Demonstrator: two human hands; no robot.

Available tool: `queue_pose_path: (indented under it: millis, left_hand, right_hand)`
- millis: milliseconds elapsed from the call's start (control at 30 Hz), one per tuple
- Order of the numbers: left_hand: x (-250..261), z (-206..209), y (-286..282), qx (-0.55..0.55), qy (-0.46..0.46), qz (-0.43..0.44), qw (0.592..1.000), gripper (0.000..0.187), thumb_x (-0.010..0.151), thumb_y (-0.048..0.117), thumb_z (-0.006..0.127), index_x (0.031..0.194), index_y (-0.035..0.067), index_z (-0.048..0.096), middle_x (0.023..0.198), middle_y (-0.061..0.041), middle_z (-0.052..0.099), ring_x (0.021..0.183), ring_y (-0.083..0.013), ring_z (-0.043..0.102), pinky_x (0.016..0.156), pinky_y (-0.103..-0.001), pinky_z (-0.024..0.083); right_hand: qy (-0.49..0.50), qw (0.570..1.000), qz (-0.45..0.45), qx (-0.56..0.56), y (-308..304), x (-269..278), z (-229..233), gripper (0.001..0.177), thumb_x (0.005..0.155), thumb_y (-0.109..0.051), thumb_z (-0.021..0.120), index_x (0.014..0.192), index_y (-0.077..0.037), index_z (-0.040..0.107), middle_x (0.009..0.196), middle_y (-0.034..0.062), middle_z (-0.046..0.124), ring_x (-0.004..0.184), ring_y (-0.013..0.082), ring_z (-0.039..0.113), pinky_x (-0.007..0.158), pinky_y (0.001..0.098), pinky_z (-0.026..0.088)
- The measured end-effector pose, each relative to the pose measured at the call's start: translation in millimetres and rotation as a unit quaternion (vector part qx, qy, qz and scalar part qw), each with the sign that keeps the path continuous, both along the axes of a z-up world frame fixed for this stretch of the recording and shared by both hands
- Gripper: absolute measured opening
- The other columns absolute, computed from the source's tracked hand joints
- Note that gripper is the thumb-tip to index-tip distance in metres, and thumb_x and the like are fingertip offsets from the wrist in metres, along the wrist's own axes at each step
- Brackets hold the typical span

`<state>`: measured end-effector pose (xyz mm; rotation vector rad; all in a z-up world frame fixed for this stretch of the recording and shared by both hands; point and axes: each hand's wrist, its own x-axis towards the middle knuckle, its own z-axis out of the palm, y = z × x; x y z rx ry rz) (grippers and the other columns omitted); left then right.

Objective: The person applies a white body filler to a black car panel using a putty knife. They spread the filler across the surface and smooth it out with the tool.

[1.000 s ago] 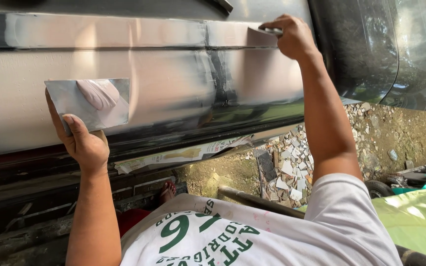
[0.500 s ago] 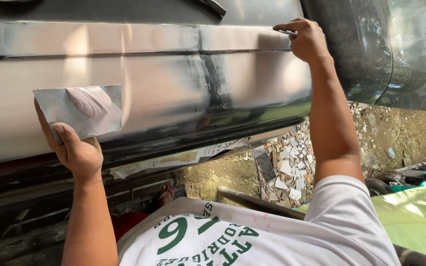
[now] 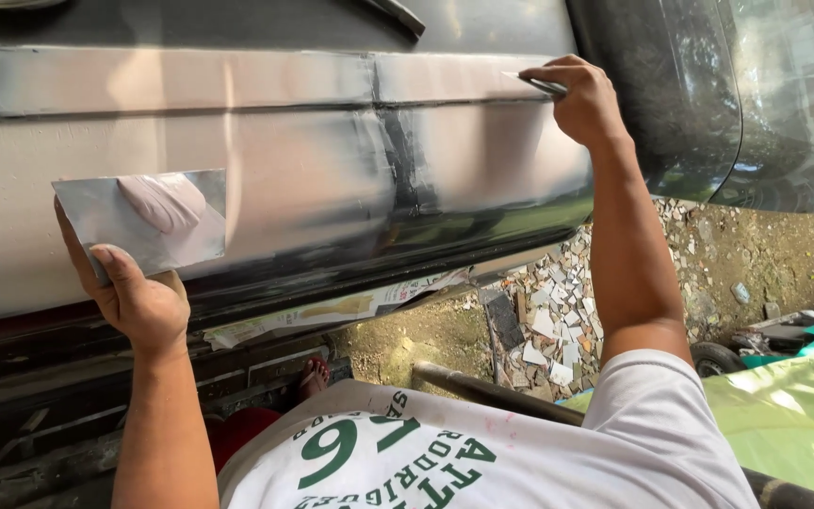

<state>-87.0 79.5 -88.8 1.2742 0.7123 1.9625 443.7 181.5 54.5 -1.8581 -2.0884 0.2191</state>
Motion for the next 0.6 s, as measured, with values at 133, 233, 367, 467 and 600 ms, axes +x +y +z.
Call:
queue_pose_path:
  millis: [133, 233, 367, 467, 600]
  left_hand:
    - [-0.6, -0.5, -3.4, -0.01, 0.019, 0.017, 1.0, 0.042, 0.121, 0.03, 0.032, 0.159, 0.012, 0.028, 0.167, -0.009, 0.022, 0.158, -0.0322, 0.022, 0.137, -0.048, 0.023]
    - [1.4, 7.5, -2.2, -0.016, 0.003, 0.006, 1.0, 0.043, 0.121, 0.032, 0.033, 0.159, 0.013, 0.029, 0.167, -0.01, 0.022, 0.159, -0.0326, 0.021, 0.138, -0.048, 0.022]
    - [1.0, 2.9, -1.6, -0.011, -0.013, -0.002, 1.0, 0.042, 0.122, 0.031, 0.034, 0.16, 0.014, 0.029, 0.167, -0.008, 0.023, 0.159, -0.0318, 0.022, 0.138, -0.048, 0.022]
    - [-0.8, -1.0, -1.9, -0.011, -0.005, 0.006, 1.0, 0.042, 0.122, 0.03, 0.033, 0.16, 0.013, 0.028, 0.168, -0.008, 0.022, 0.159, -0.0302, 0.021, 0.138, -0.048, 0.021]
    - [-2.1, -6.5, -2.6, -0.007, -0.007, 0.002, 1.0, 0.041, 0.122, 0.028, 0.034, 0.16, 0.014, 0.03, 0.168, -0.007, 0.023, 0.159, -0.0307, 0.022, 0.138, -0.05, 0.023]
  right_hand:
    - [-0.065, 0.998, 0.011, -0.024, 27.4, -4.5, -0.8, 0.06, 0.081, 0.019, 0.047, 0.125, -0.012, 0.074, 0.119, 0.012, 0.065, 0.097, 0.0345, 0.058, 0.061, 0.0454, 0.046]
    - [-0.061, 0.997, -0.014, -0.053, 33.9, -14.8, 3.5, 0.07, 0.075, 0.018, 0.039, 0.123, -0.019, 0.075, 0.118, 0.0067, 0.065, 0.097, 0.032, 0.057, 0.063, 0.0436, 0.045]
    - [-0.032, 0.994, -0.051, -0.096, 30.7, -30.1, 15.1, 0.077, 0.072, 0.02, 0.032, 0.124, -0.021, 0.073, 0.124, 0.0038, 0.062, 0.098, 0.0302, 0.055, 0.061, 0.0405, 0.045]
    - [-0.013, 0.993, -0.057, -0.105, 22.2, -32.9, 15.1, 0.078, 0.07, 0.025, 0.035, 0.128, -0.015, 0.07, 0.128, 0.0052, 0.06, 0.097, 0.03, 0.054, 0.052, 0.0389, 0.043]
    - [-0.002, 0.991, -0.061, -0.118, -5.7, -29.5, 11.9, 0.075, 0.074, 0.024, 0.033, 0.122, -0.018, 0.073, 0.127, 0.0047, 0.061, 0.102, 0.0295, 0.056, 0.059, 0.0379, 0.047]
